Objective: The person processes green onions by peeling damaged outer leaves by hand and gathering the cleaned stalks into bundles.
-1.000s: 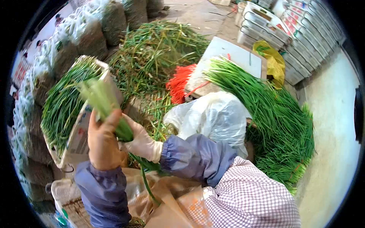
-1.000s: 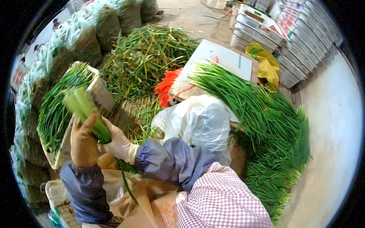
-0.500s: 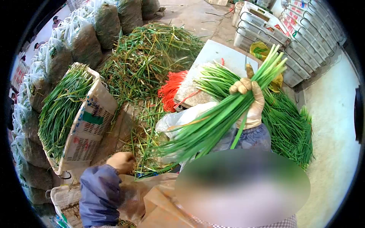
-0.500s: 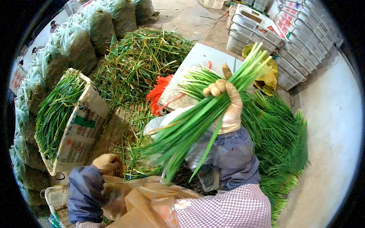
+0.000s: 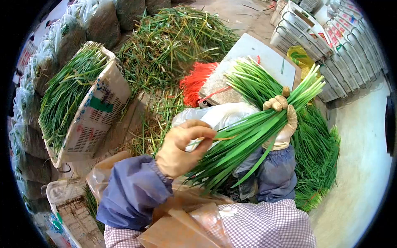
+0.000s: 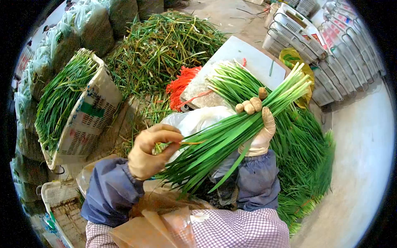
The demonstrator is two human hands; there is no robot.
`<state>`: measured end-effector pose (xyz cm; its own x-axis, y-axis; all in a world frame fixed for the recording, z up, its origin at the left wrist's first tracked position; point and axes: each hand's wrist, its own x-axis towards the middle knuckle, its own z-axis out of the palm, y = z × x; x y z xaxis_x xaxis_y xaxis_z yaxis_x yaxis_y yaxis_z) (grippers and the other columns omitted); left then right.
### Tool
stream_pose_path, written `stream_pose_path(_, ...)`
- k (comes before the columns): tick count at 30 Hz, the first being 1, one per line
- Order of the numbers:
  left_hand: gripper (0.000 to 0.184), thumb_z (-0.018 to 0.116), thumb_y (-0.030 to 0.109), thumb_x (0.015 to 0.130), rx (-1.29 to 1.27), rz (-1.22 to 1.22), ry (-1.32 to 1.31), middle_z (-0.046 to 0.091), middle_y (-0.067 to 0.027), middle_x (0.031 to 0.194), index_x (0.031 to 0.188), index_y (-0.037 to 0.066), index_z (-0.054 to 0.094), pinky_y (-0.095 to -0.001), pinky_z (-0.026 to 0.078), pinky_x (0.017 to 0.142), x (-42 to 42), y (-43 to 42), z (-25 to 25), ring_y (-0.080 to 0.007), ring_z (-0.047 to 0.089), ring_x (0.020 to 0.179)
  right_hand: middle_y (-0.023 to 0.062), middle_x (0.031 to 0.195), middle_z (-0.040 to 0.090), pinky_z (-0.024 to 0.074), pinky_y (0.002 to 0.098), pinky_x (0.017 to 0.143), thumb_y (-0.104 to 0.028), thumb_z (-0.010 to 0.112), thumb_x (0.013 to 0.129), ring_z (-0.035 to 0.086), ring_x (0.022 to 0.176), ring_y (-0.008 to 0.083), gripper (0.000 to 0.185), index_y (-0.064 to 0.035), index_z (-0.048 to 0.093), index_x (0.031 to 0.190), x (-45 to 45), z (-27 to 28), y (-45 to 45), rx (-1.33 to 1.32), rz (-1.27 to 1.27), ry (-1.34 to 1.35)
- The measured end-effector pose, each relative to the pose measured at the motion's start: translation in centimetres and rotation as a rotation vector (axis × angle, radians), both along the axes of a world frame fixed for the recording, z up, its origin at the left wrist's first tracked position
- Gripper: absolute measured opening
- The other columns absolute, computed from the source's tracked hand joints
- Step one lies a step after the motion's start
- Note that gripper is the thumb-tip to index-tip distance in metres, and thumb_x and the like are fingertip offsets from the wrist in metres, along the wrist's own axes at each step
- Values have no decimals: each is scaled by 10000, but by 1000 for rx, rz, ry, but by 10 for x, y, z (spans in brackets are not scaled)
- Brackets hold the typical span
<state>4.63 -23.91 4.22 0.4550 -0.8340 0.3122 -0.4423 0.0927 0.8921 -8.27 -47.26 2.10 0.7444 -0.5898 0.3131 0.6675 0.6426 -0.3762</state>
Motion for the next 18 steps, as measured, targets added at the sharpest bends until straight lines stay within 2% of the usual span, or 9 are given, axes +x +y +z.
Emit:
stream_pose_path(1, 217, 678, -22, 760, -17, 3, -48, 636, -123, 942, 966, 41, 655, -314, 492, 797, -5, -3, -1, -237, 627, 889, 6, 876, 488, 407, 398, 941, -127, 600, 877, 516, 873, 171, 479, -57, 411, 1313, -1, -6, -1, 11, 25, -27)
stream_pose_path(3, 255, 701, 17, 749, -11, 20, -111, 634, -138, 950, 994, 67, 653, -358, 498, 788, -12, -5, -10, -295, 628, 883, 12, 884, 494, 407, 400, 950, -122, 591, 883, 522, 887, 177, 465, -53, 412, 1306, -2, -10, 1, 21, 64, -28)
stream_pose_path(6, 224, 704, 31, 754, 108, 32, -105, 647, -126, 920, 971, 69, 661, -350, 505, 743, -17, -3, -21, -279, 636, 840, 27, 909, 509, 409, 403, 959, -112, 569, 897, 530, 906, 186, 441, -47, 409, 1302, -2, -12, 6, 33, 108, -42)
stream_pose_path(7, 179, 704, 50, 760, 150, 46, -178, 656, -109, 840, 934, 77, 674, -342, 508, 672, -17, -2, -24, -265, 642, 764, 30, 912, 510, 409, 403, 960, -111, 566, 898, 530, 907, 187, 439, -46, 407, 1302, -2, -13, 7, 46, 94, -31)
stream_pose_path(11, 118, 702, 59, 759, 165, 136, -196, 639, -100, 737, 873, 77, 677, -330, 493, 584, -19, 0, -30, -253, 628, 657, 37, 919, 517, 411, 405, 963, -108, 561, 898, 530, 910, 192, 435, -39, 404, 1298, -3, -17, 4, 58, 85, -29)
stream_pose_path(14, 126, 696, 35, 744, 174, 182, -278, 631, -99, 727, 860, 71, 663, -327, 485, 577, -12, 8, -25, -249, 619, 646, 40, 922, 520, 409, 406, 965, -109, 568, 893, 528, 908, 194, 428, -35, 414, 1285, -5, -19, 2, 40, 64, -29)
stream_pose_path(18, 171, 669, -42, 713, 54, 313, -331, 616, -96, 757, 854, 46, 631, -319, 478, 598, 6, 26, -23, -246, 607, 680, 41, 914, 518, 405, 412, 966, -104, 580, 881, 524, 899, 197, 417, -30, 429, 1263, -9, -22, 0, 67, 23, -11)
